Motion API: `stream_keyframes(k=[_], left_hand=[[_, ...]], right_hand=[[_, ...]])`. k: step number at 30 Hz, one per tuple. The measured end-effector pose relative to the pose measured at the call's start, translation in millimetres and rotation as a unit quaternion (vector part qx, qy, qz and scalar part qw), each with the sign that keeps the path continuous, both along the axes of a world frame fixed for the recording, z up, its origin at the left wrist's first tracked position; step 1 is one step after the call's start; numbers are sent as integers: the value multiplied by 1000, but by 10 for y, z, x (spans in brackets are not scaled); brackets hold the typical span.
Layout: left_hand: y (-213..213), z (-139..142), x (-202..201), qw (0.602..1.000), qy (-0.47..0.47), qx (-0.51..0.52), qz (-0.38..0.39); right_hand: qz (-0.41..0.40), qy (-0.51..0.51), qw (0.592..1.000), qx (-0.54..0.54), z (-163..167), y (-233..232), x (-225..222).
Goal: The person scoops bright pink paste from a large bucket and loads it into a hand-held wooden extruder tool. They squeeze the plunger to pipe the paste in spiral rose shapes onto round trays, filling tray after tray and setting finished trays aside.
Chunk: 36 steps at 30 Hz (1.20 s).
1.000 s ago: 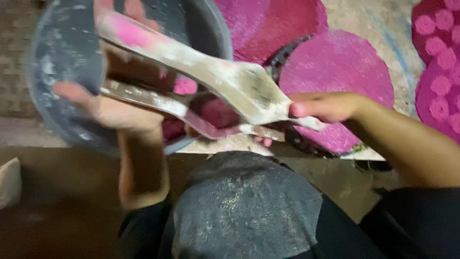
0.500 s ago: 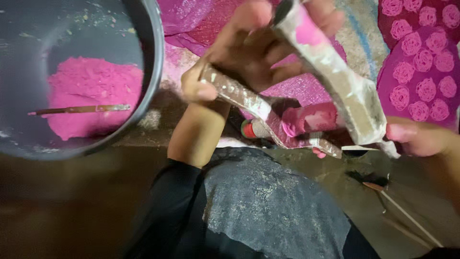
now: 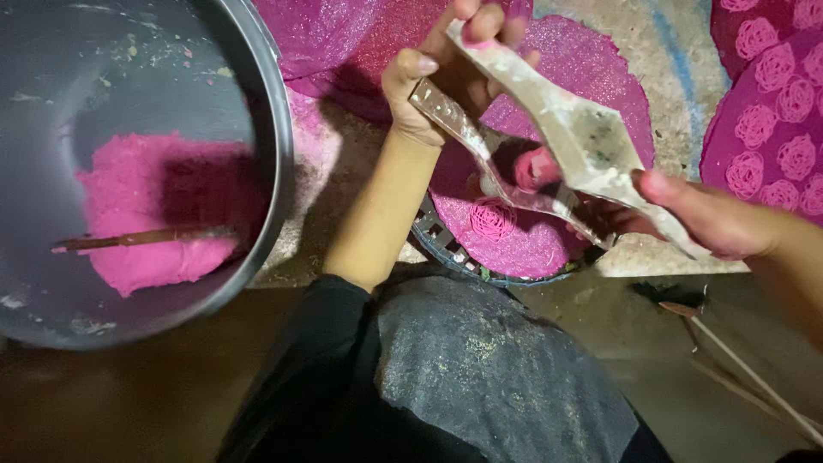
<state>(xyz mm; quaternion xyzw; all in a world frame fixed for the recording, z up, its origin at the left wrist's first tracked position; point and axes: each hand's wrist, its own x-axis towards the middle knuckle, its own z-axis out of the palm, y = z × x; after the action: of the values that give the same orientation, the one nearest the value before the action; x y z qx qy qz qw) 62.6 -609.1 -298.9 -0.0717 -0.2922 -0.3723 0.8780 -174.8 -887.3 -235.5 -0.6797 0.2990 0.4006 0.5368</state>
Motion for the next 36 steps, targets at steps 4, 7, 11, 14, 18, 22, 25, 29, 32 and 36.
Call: stream_keyframes(k=[4, 7, 11, 14, 18, 22, 25, 29, 32, 36], left_hand=[[-135, -351, 192, 998, 41, -51, 11], [-64, -530, 354, 998, 48, -32, 21], [-19, -631, 263, 998, 41, -36, 17], [-182, -617, 136, 997, 55, -50, 23], [-264, -533, 326, 997, 17, -60, 53], [-54, -496, 406, 999, 7, -21, 43], [-37, -510, 238, 997, 67, -6, 49], [-213, -475, 203, 995, 87, -56, 14], [-259, -370, 349, 998, 36, -40, 44], [-164, -257, 465, 975, 193, 112, 4]], right_hand=[[115, -13, 983, -143, 57, 321, 254], [126, -71, 984, -106, 7, 519, 354], [85, -40, 992, -83, 28, 602, 296], [85, -41, 987, -131, 111, 496, 248], [47, 6, 980, -194, 78, 458, 281], [95, -69, 982, -148, 4, 630, 327], [114, -94, 979, -141, 123, 707, 351], [94, -50, 974, -198, 321, 713, 430], [51, -78, 977, -193, 303, 723, 463], [47, -144, 975, -164, 126, 637, 435]])
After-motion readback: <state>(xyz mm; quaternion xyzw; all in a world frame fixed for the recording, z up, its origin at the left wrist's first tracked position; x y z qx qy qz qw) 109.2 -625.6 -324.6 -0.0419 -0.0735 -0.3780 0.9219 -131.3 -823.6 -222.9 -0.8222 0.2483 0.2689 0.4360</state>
